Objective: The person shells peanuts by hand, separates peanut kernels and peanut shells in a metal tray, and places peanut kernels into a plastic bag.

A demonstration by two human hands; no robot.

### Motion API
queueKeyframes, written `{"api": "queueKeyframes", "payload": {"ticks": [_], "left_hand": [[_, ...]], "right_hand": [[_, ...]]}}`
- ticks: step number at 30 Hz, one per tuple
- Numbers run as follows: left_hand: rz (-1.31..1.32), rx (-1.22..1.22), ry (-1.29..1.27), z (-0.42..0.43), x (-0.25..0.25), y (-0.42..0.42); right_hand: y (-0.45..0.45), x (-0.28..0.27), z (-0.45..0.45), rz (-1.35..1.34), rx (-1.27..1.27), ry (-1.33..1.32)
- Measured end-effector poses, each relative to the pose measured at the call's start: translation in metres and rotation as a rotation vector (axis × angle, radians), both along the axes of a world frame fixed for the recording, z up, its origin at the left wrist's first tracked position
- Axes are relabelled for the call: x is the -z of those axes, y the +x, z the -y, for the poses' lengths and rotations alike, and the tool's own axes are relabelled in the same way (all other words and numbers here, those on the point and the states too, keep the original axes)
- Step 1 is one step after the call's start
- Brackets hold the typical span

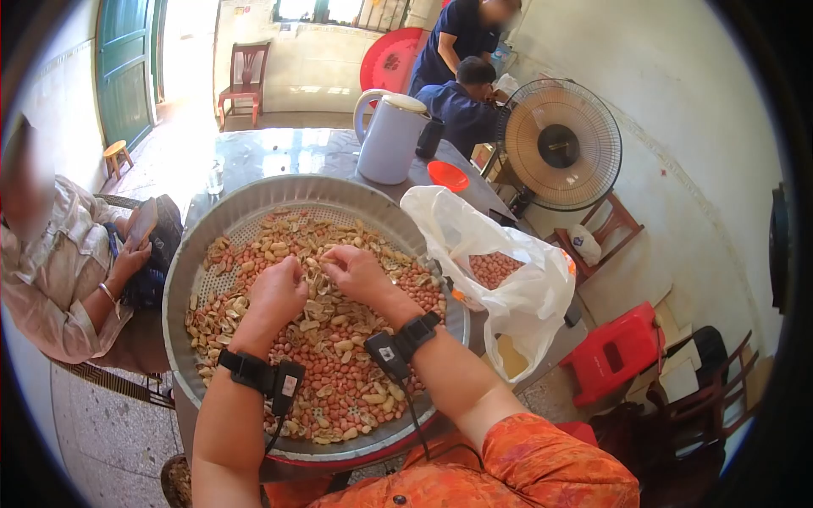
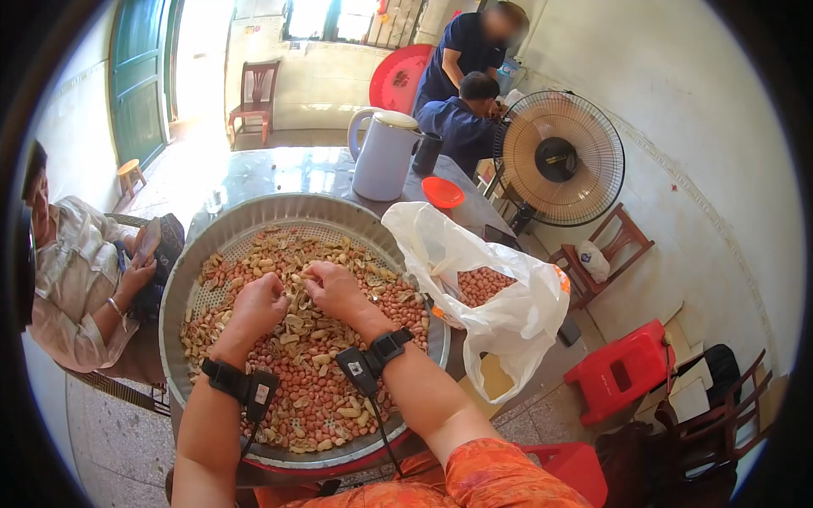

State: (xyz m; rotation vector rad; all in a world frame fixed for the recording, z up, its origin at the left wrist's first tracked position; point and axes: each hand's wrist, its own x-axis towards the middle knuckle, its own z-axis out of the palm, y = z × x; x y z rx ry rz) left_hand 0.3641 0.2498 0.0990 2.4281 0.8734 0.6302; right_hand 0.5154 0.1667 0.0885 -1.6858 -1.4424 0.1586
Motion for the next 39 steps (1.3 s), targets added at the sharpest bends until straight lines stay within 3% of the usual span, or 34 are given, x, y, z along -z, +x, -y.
{"api": "queueKeyframes", "payload": {"ticks": [39], "left_hand": [[-0.052,0.032,-0.008,0.0024,-0.0043,-0.0018]], "right_hand": [[-0.0017,0.0010,0.0016,0.051,-0.014,-0.099]]}}
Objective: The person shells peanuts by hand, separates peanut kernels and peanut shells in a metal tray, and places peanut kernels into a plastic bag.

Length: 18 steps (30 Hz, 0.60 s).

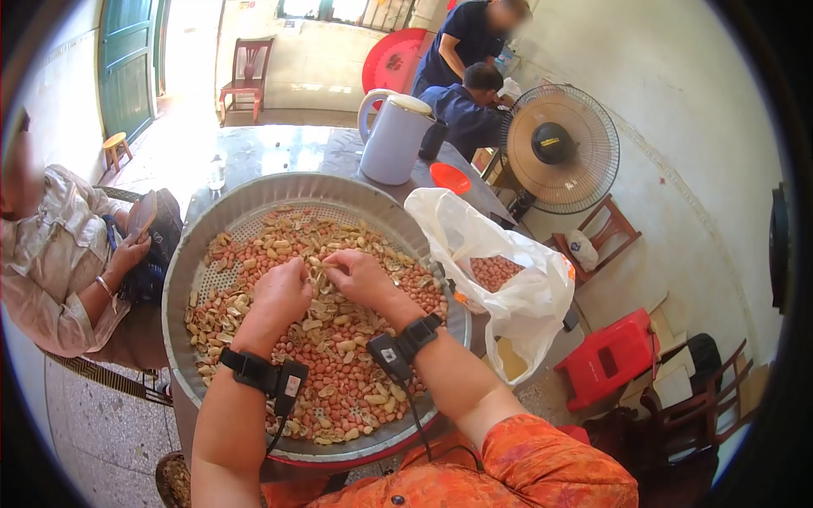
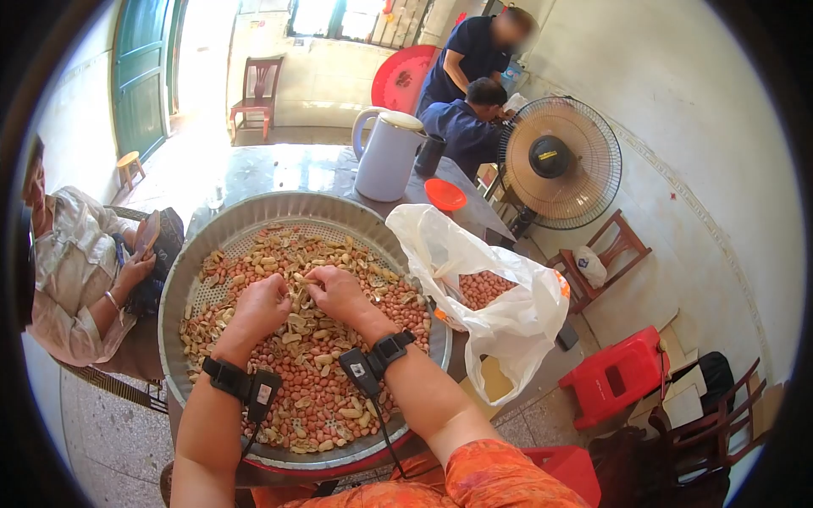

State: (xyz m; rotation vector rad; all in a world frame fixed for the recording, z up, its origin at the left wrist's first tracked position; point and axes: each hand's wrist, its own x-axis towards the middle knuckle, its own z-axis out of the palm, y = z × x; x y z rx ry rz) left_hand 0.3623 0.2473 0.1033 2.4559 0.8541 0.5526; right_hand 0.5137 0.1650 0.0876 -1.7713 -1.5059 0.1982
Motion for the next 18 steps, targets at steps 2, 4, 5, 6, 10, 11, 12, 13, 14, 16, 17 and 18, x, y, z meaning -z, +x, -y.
{"api": "queueKeyframes", "payload": {"ticks": [2,4,5,6,10,11,12,13,14,16,17,18], "left_hand": [[-0.001,0.000,0.002,0.0002,-0.0003,0.0000],[-0.013,-0.011,-0.001,0.0004,-0.0002,0.0001],[-0.013,-0.010,0.000,0.0003,0.0001,0.0003],[-0.013,-0.009,-0.001,-0.0001,0.0007,0.0005],[-0.014,-0.005,-0.006,-0.0009,0.0019,0.0009],[-0.015,-0.003,-0.004,-0.0009,0.0020,0.0007],[-0.014,-0.007,-0.002,-0.0007,0.0020,0.0007],[-0.013,-0.009,0.001,-0.0004,0.0020,0.0008],[-0.013,-0.003,0.006,-0.0003,0.0019,0.0010],[-0.022,-0.004,-0.003,-0.0008,0.0020,0.0016],[-0.022,0.006,0.007,-0.0017,0.0034,0.0020],[-0.019,-0.005,0.014,-0.0032,0.0061,0.0025]], "right_hand": [[-0.0003,-0.0013,0.0003,-0.026,-0.006,-0.023],[0.0007,0.0008,0.0001,-0.019,-0.010,-0.018],[0.0010,0.0015,-0.0001,-0.012,-0.015,-0.013],[0.0010,0.0015,-0.0001,-0.012,-0.014,-0.012],[0.0014,0.0008,-0.0003,0.002,-0.012,-0.009],[0.0013,0.0007,-0.0004,0.004,-0.008,-0.015],[0.0012,0.0010,-0.0006,0.003,-0.005,-0.013],[0.0010,0.0014,-0.0006,-0.012,-0.009,-0.010],[0.0011,0.0011,-0.0007,-0.026,-0.011,-0.005],[-0.0006,-0.0019,0.0009,-0.012,-0.001,-0.009],[-0.0012,-0.0032,0.0018,0.001,0.004,-0.017],[-0.0011,-0.0037,0.0022,0.001,0.015,-0.005]]}}
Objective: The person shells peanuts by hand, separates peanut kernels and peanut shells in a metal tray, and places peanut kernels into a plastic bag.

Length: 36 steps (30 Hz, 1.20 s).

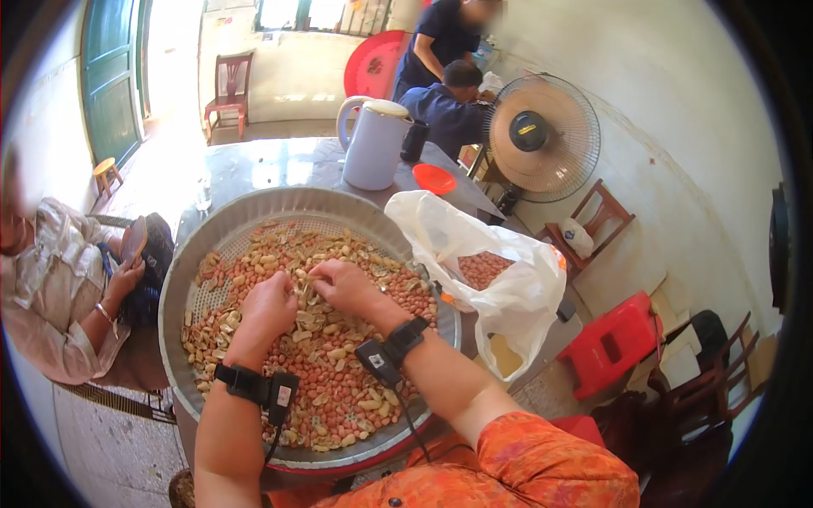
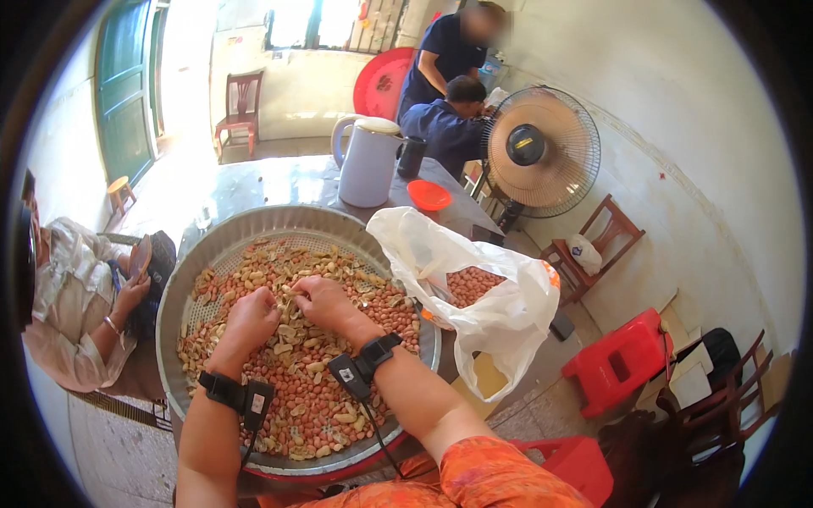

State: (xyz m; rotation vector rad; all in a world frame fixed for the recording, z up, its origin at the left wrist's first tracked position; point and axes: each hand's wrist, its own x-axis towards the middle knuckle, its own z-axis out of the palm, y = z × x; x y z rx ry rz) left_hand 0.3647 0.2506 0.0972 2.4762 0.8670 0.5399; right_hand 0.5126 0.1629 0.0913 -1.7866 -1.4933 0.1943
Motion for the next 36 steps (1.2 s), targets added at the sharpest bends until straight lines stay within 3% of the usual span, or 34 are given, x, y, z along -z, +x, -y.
{"api": "queueKeyframes", "payload": {"ticks": [20,22,28,30,32,34,36], "left_hand": [[0.064,-0.016,-0.070,-0.002,0.007,-0.001],[0.084,-0.018,0.011,-0.003,0.013,-0.001],[0.188,0.027,-0.006,0.000,0.009,0.003],[0.206,0.032,-0.087,0.005,0.002,0.005],[0.302,0.084,0.020,0.007,0.000,0.006],[0.305,0.089,0.014,0.011,-0.005,0.006],[0.367,0.017,-0.121,0.016,-0.015,0.006]], "right_hand": [[-0.002,0.006,-0.001,0.021,-0.037,0.055],[-0.004,0.003,0.000,0.047,-0.020,0.049],[-0.012,0.004,-0.002,-0.089,-0.056,0.052],[-0.014,0.005,-0.005,-0.282,-0.100,0.033],[-0.015,0.010,-0.010,-0.406,-0.123,0.026],[-0.018,0.008,-0.009,-0.725,-0.167,-0.031],[-0.016,0.007,-0.010,-0.880,-0.188,-0.065]]}}
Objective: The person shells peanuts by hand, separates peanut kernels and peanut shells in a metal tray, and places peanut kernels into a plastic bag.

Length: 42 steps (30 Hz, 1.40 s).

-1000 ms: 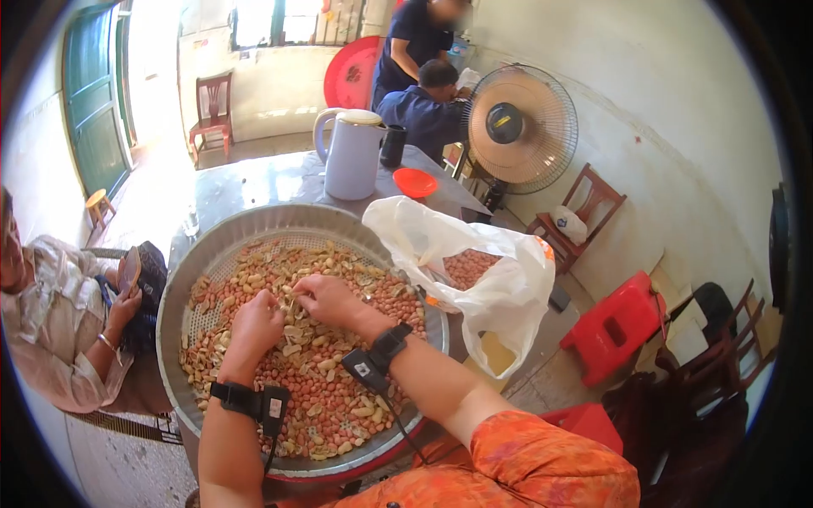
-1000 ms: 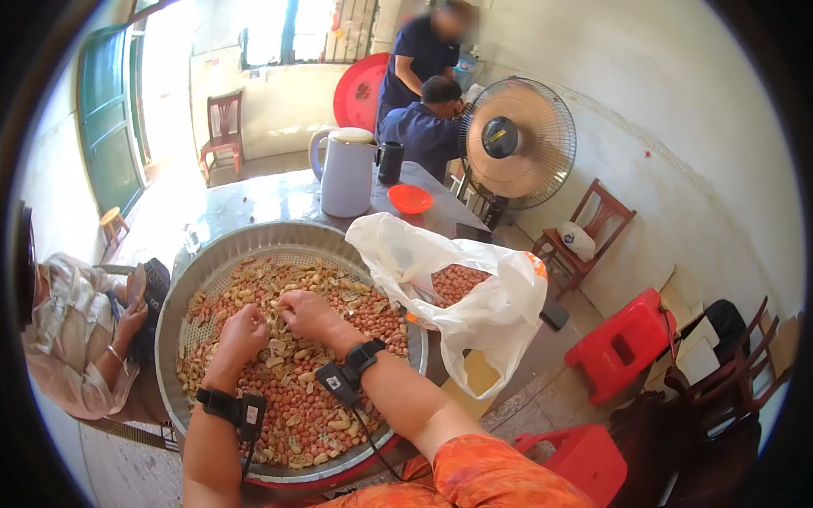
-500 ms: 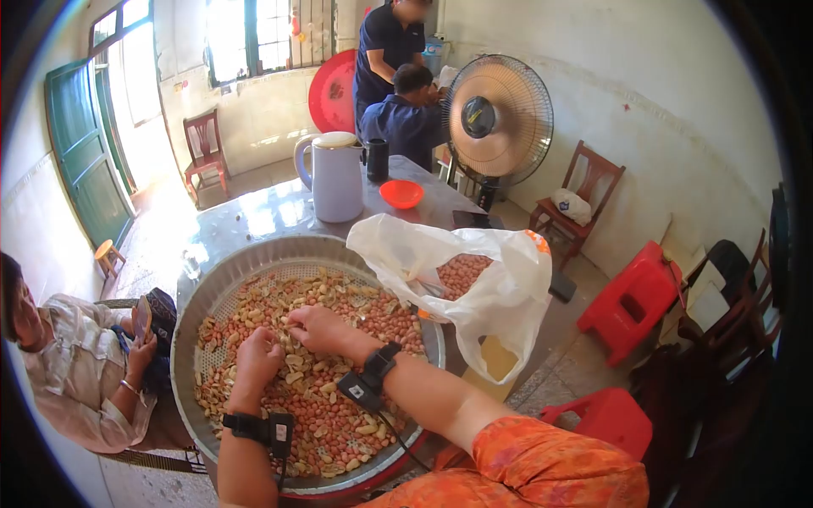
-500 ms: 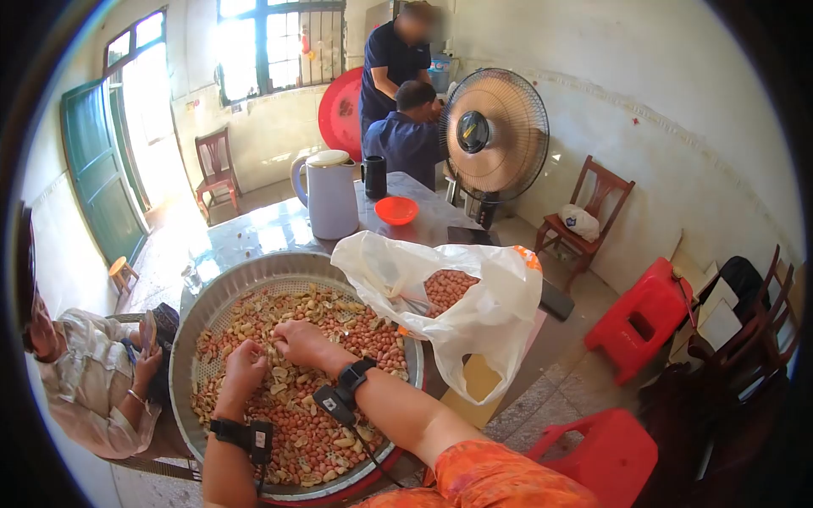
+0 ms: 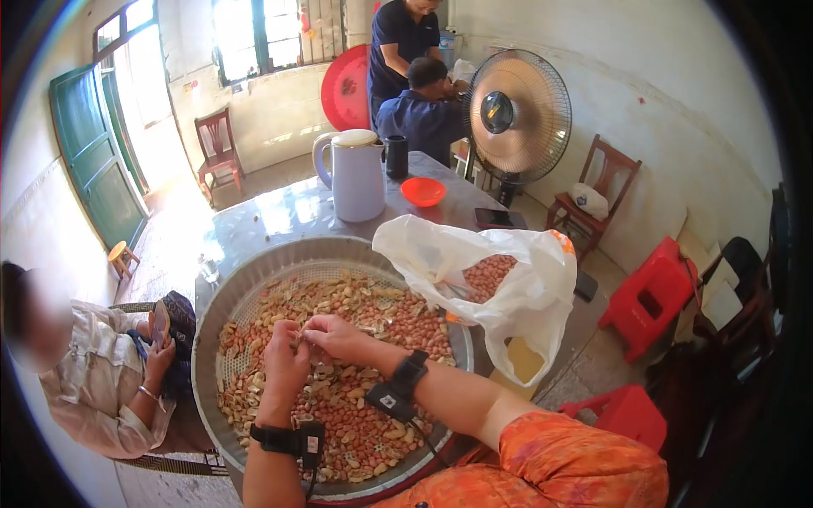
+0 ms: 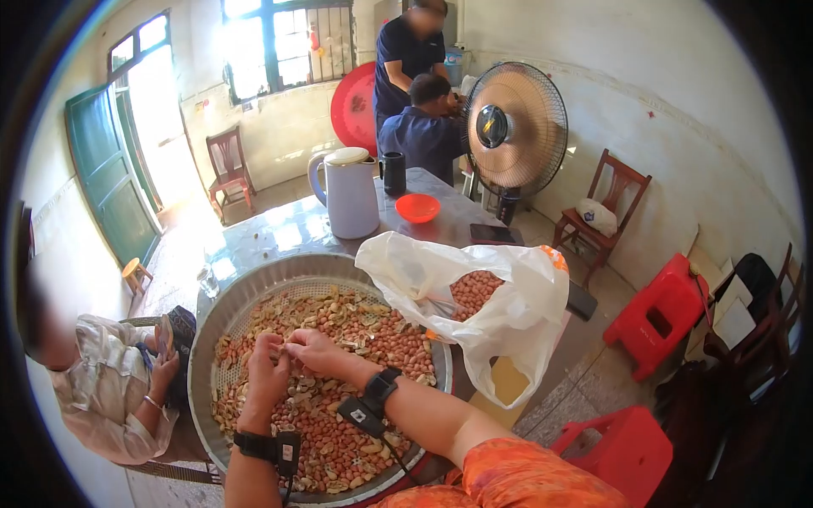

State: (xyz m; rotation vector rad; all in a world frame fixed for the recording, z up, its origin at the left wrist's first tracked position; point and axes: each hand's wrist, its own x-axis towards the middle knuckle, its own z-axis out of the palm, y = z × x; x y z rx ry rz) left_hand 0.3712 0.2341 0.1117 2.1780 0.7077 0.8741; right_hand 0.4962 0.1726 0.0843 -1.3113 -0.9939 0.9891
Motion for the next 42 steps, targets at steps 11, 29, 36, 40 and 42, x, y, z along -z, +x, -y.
{"api": "queueKeyframes", "payload": {"ticks": [11,29,36,40,42], "left_hand": [[-0.113,0.062,0.003,-0.001,0.000,-0.004],[0.145,0.149,-0.172,-0.010,0.007,-0.002],[0.251,0.060,-0.059,-0.018,0.011,-0.003],[0.297,0.045,-0.143,-0.027,0.011,-0.005],[0.296,0.072,-0.346,-0.025,0.007,-0.006]], "right_hand": [[-0.007,-0.013,0.006,0.044,-0.107,-0.109],[-0.003,0.000,0.002,-0.355,-0.306,-0.018],[-0.004,-0.004,0.003,-0.377,-0.342,-0.049],[-0.002,-0.005,0.003,-0.391,-0.265,-0.079],[-0.002,-0.005,0.002,-0.451,-0.255,-0.066]]}}
